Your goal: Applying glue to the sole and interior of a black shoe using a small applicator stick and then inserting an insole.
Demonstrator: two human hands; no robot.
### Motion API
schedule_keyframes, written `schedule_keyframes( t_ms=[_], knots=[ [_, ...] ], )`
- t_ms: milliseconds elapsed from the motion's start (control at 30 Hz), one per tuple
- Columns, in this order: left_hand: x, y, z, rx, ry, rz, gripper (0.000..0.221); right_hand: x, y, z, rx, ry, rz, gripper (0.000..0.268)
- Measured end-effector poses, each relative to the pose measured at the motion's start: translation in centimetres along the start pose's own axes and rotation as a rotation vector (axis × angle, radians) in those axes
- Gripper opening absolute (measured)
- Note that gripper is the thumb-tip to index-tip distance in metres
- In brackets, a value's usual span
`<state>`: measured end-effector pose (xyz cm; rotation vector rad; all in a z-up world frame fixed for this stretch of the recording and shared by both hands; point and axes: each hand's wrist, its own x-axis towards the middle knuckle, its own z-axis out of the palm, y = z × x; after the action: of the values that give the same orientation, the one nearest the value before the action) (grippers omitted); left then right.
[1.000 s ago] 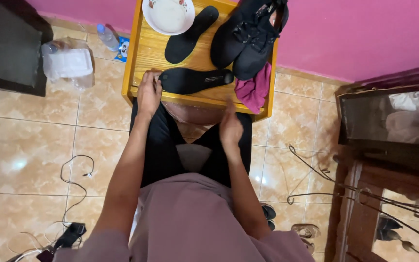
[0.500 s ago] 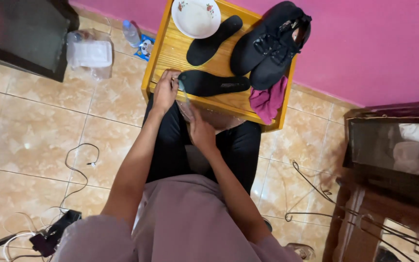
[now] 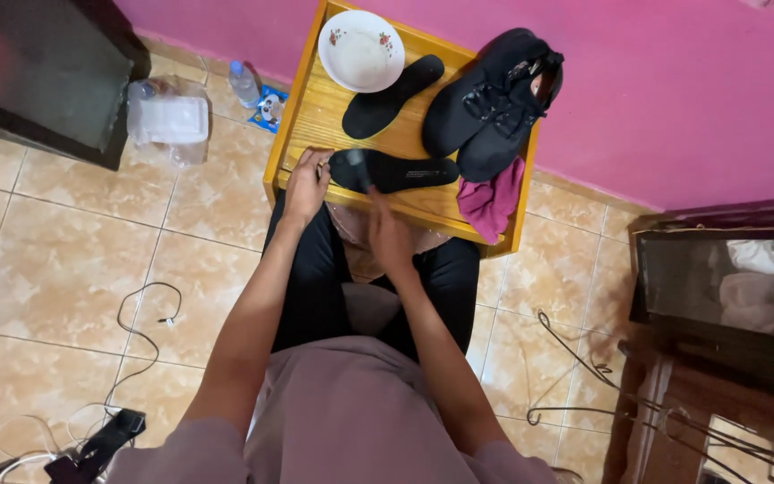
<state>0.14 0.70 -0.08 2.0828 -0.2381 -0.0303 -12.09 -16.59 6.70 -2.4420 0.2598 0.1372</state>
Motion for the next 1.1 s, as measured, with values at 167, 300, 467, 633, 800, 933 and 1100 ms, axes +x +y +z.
schedule_keyframes(
  t_ms=[167, 300, 467, 633, 800, 933, 1100],
  knots=[
    [0.2, -1.1, 0.6, 0.014, -0.025, -0.035, 0.034, -2.6, 1.9, -0.9, -0.005, -0.053, 0.014, 0.044],
    [0.1, -0.3, 0.6, 0.010, -0.031, -0.035, 0.035, -3.1, 2.1, -2.6, 0.021, 0.118, 0.217, 0.056],
    [0.3, -0.4, 0.3, 0.004, -0.025, 0.007, 0.035, -3.6, 0.4, -0.7, 0.041, -0.097, -0.026, 0.045],
    [0.1, 0.1, 0.6, 0.015, -0.012, -0.007, 0.033, -3.0, 2.5, -2.2, -0.037, 0.098, 0.114, 0.045],
    [0.3, -0.9, 1.2, 0.060, -0.017, 0.016, 0.033, -4.4, 4.4, -2.5, 0.107, 0.010, 0.015, 0.034],
    [0.4, -1.0, 1.4, 0.052, -0.031, 0.007, 0.034, -5.0, 6.3, -3.8, -0.356, 0.322, 0.218, 0.028],
    [0.3, -0.6, 1.3, 0.122, -0.005, 0.000, 0.033, -4.8, 6.7, -2.7, 0.266, -0.002, 0.087, 0.033]
  ],
)
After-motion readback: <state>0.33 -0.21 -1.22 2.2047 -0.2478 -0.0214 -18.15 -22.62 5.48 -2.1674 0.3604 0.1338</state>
